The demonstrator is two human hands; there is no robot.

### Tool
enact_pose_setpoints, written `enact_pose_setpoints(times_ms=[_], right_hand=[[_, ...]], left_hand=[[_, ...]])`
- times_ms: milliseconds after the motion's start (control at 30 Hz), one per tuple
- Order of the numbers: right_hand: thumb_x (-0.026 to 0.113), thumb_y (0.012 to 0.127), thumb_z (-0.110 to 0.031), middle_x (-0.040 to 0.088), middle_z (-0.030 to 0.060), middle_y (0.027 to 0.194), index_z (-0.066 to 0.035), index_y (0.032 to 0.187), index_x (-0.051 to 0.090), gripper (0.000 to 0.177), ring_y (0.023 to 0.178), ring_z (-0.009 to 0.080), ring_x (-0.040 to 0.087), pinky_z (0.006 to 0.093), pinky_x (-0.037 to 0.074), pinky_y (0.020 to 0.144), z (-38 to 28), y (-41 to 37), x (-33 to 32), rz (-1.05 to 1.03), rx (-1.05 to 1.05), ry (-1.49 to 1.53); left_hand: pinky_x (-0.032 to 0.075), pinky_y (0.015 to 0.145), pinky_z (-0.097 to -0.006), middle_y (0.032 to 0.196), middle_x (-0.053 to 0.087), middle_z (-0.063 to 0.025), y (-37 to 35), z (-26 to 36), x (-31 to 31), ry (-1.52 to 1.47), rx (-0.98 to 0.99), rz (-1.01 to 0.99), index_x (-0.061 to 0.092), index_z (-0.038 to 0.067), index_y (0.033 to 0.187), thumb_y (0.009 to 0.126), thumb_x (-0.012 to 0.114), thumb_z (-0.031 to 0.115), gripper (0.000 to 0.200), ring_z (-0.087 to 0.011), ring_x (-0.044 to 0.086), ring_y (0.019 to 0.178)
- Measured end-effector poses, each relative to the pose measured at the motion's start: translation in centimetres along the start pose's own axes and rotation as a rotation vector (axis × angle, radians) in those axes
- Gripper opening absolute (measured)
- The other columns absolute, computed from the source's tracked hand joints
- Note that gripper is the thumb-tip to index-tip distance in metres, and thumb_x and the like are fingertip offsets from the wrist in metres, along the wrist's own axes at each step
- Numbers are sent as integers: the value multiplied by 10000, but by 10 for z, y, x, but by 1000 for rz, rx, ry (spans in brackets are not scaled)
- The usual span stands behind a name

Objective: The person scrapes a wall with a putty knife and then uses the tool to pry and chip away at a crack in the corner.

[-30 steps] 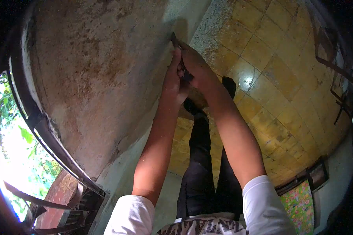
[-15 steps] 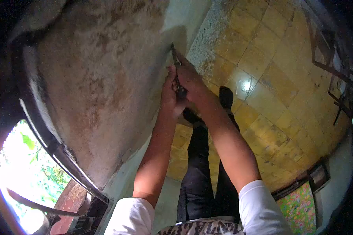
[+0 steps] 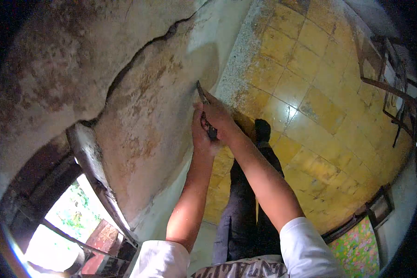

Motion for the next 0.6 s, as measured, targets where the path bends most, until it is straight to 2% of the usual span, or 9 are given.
enact_pose_setpoints(times_ms=[33, 100, 200, 233, 300, 367, 400, 467, 600], right_hand=[[556, 967, -137, 598, 17, 776, -173, 1493, 385, 555, 563, 77, 507, 247, 432, 474, -6, -2, 0, 3, 3, 16], [542, 970, -128, 610, 27, 824, -167, 1492, 386, 546, 589, 84, 520, 250, 445, 492, -14, 3, 0, 12, -80, 78], [530, 967, -107, 613, 27, 861, -167, 1501, 373, 559, 629, 90, 532, 255, 461, 517, -11, -7, -1, 21, -44, 184], [528, 965, -99, 612, 24, 868, -169, 1505, 366, 568, 641, 91, 535, 258, 466, 526, -23, -5, -4, 31, -33, 223], [512, 968, -99, 622, 22, 896, -159, 1499, 380, 551, 673, 86, 545, 262, 474, 541, -29, 11, -7, 97, -169, 55], [513, 961, -105, 582, 88, 1070, -142, 1487, 390, 542, 877, 180, 535, 320, 463, 709, -24, 20, -14, 123, -174, 6], [521, 953, -111, 537, 156, 1231, -129, 1479, 393, 542, 1065, 276, 521, 376, 447, 869, -40, 13, -17, 119, -118, 48], [528, 944, -116, 487, 223, 1396, -117, 1472, 397, 544, 1260, 370, 500, 431, 429, 1032, -55, 23, -19, 112, -136, 73], [533, 932, -106, 475, 219, 1403, -122, 1481, 384, 569, 1271, 361, 490, 426, 423, 1037, -60, 37, -34, 116, -242, 40]], left_hand=[[527, 800, -369, 965, 674, -49, -2, -1, 0, 45, -20, 40, 621, 107, 1070, 970, 566, 418, 331, -196, 645, 889], [529, 806, -347, 968, 682, -39, -4, 0, 7, 131, -49, 116, 623, 110, 1103, 930, 638, 419, 354, -172, 659, 874], [523, 834, -353, 1028, 677, -51, -9, 5, 18, 252, -45, 167, 618, 101, 1124, 890, 683, 409, 392, -175, 653, 939], [523, 832, -366, 1039, 672, -55, -5, 6, 23, 243, -58, 147, 609, 104, 1138, 915, 645, 399, 371, -189, 647, 939], [524, 829, -393, 1062, 662, -61, 1, 9, 34, 220, -88, 120, 590, 110, 1164, 966, 570, 379, 335, -215, 637, 940], [524, 830, -397, 1074, 661, -66, 11, 9, 43, 193, -95, 124, 588, 102, 1173, 963, 574, 384, 352, -217, 635, 948], [524, 830, -399, 1079, 660, -68, 14, 11, 48, 182, -100, 130, 586, 98, 1177, 961, 576, 387, 361, -218, 634, 951], [523, 829, -404, 1070, 661, -69, 18, 19, 70, 240, -68, 152, 589, 94, 1178, 956, 583, 393, 372, -222, 632, 952], [520, 851, -415, 1079, 659, -85, 39, 12, 74, 382, -60, 205, 587, 84, 1192, 953, 582, 406, 400, -244, 629, 963]])
Point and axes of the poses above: each hand's wrist, its own y-axis towards the middle knuckle, its own x-axis out of the palm, z = x × y, the point moved 4 cm from there along y, towards the middle knuckle
